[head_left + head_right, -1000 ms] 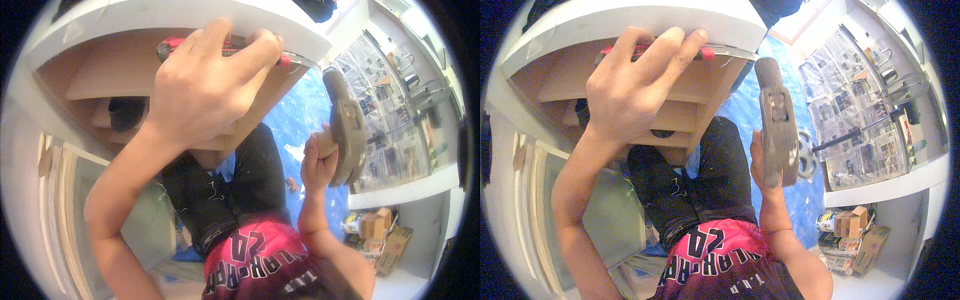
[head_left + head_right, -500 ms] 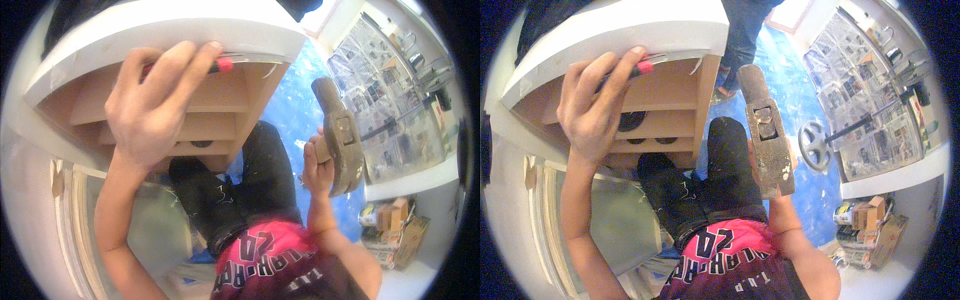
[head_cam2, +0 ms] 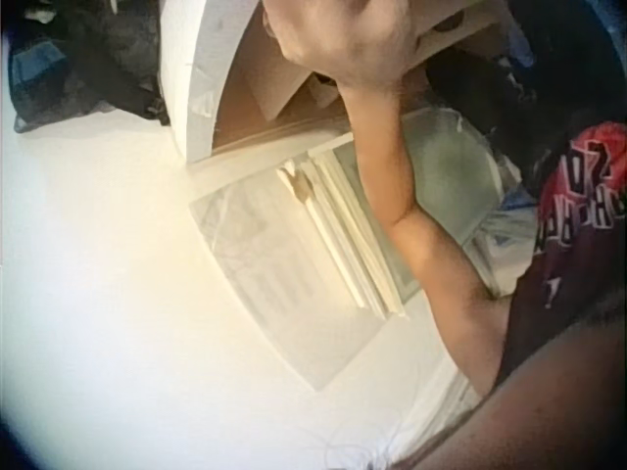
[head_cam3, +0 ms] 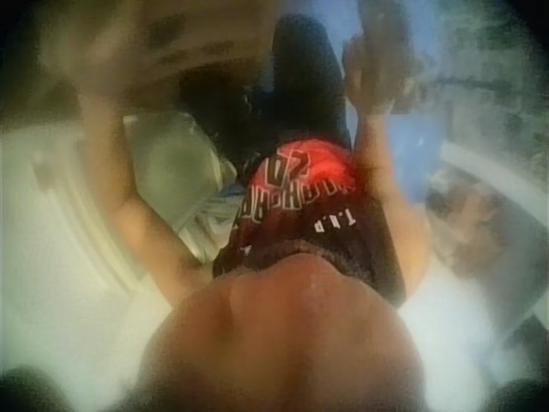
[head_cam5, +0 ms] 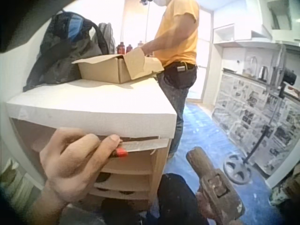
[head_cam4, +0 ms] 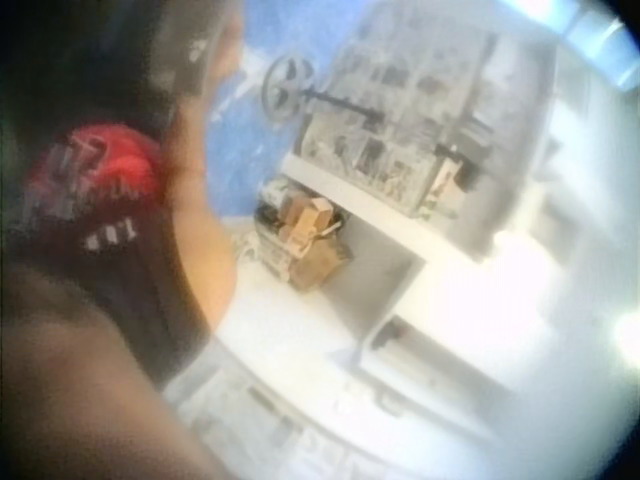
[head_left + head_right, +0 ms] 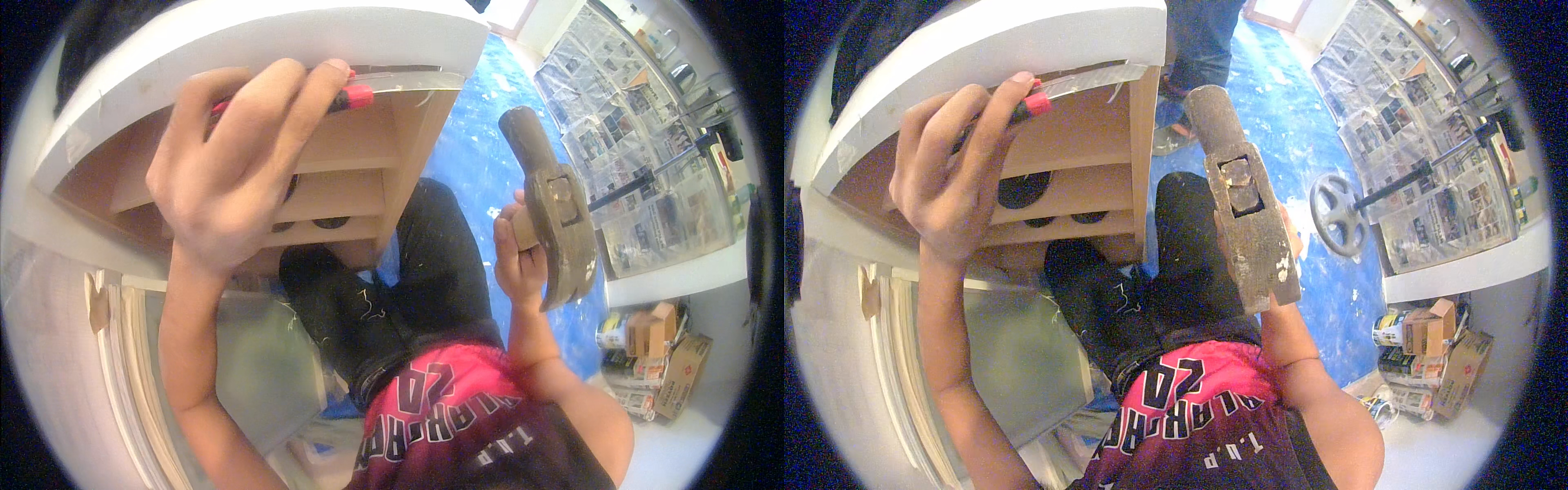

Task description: The person is assembling a white wooden cabinet. They use a utility knife to trim a white edge banding, a hammer to tap it into place, and a chisel to clean up the edges. The person works on the top and side edges of the cabinet.

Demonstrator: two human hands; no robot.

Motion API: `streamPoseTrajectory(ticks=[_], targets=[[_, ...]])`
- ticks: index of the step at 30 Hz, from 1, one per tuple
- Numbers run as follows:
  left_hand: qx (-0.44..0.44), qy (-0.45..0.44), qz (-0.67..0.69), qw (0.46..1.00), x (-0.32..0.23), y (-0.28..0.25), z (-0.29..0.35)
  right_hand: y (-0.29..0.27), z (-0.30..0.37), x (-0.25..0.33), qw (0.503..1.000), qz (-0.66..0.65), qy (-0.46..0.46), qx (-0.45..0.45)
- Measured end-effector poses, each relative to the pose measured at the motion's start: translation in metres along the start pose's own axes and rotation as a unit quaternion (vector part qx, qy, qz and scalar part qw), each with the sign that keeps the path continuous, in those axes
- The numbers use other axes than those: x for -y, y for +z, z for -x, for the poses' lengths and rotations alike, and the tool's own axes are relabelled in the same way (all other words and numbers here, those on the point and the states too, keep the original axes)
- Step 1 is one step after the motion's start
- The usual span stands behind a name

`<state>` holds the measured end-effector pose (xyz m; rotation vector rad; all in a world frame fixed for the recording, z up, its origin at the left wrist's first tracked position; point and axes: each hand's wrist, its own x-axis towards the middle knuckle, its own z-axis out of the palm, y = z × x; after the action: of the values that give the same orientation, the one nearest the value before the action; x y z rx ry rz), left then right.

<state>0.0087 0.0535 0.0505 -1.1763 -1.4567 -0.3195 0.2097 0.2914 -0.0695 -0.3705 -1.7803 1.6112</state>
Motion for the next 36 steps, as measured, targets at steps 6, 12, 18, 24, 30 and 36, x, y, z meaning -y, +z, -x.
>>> streamPoseTrajectory(ticks=[6,12,18,24,30,36], targets=[[0.012,-0.014,-0.004,1.0,-0.002,0.001,0.001,-0.016,-0.003,-0.018,0.992,0.114,-0.049,0.002],[0.023,-0.015,-0.004,1.0,-0.001,0.0,0.002,-0.011,-0.001,-0.016,0.99,0.123,-0.065,-0.011],[0.024,-0.017,0.002,1.0,-0.001,0.001,0.002,-0.008,-0.003,-0.019,0.996,-0.087,-0.017,-0.006],[0.028,-0.012,-0.007,1.0,-0.001,-0.001,0.0,-0.013,-0.006,-0.032,0.997,0.017,-0.075,-0.004],[0.025,0.014,-0.027,0.999,0.002,-0.003,-0.007,-0.011,-0.005,-0.02,0.976,-0.211,0.042,0.018],[0.028,0.016,-0.037,0.999,0.002,-0.006,-0.011,-0.006,-0.007,-0.012,0.969,-0.241,0.048,0.028]])
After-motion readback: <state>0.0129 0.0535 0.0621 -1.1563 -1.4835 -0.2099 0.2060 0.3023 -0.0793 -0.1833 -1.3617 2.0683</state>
